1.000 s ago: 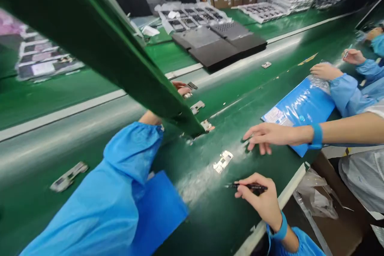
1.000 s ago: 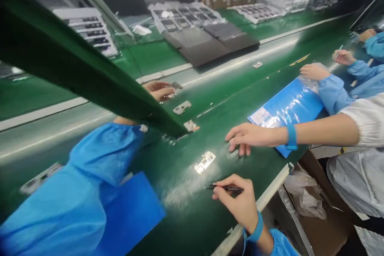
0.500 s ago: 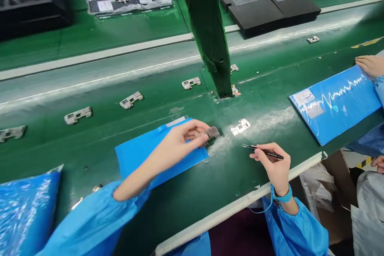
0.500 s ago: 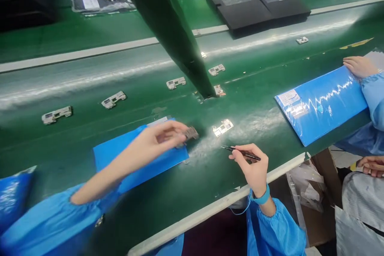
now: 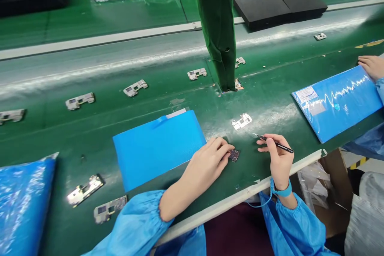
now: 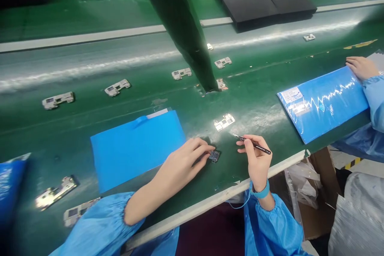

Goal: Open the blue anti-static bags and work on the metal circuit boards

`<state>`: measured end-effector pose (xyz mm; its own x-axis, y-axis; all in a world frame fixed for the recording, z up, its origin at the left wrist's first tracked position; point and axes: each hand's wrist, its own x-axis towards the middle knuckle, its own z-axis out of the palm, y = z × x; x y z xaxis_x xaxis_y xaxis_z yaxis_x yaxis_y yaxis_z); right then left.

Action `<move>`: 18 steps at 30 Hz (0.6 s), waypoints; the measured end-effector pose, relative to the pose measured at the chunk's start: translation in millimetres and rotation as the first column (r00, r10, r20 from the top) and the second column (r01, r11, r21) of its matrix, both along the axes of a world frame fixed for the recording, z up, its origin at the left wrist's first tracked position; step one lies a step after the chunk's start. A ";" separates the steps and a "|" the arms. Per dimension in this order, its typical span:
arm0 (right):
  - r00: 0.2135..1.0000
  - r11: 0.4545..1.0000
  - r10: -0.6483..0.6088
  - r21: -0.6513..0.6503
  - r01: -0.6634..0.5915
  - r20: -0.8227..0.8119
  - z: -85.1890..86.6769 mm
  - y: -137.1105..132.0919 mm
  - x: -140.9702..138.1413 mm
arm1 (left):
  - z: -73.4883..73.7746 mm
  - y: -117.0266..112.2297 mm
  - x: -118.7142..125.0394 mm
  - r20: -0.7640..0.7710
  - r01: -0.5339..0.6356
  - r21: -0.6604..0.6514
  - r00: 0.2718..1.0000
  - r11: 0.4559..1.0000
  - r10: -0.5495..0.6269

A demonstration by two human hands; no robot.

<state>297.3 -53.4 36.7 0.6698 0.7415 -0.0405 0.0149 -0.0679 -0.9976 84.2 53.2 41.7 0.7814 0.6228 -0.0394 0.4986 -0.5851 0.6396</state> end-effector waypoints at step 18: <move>0.995 0.998 0.059 -0.028 -0.056 0.086 6.1 10.2 42.2 | 6.3 76.6 43.2 0.102 -0.241 0.116 0.968 0.964 0.230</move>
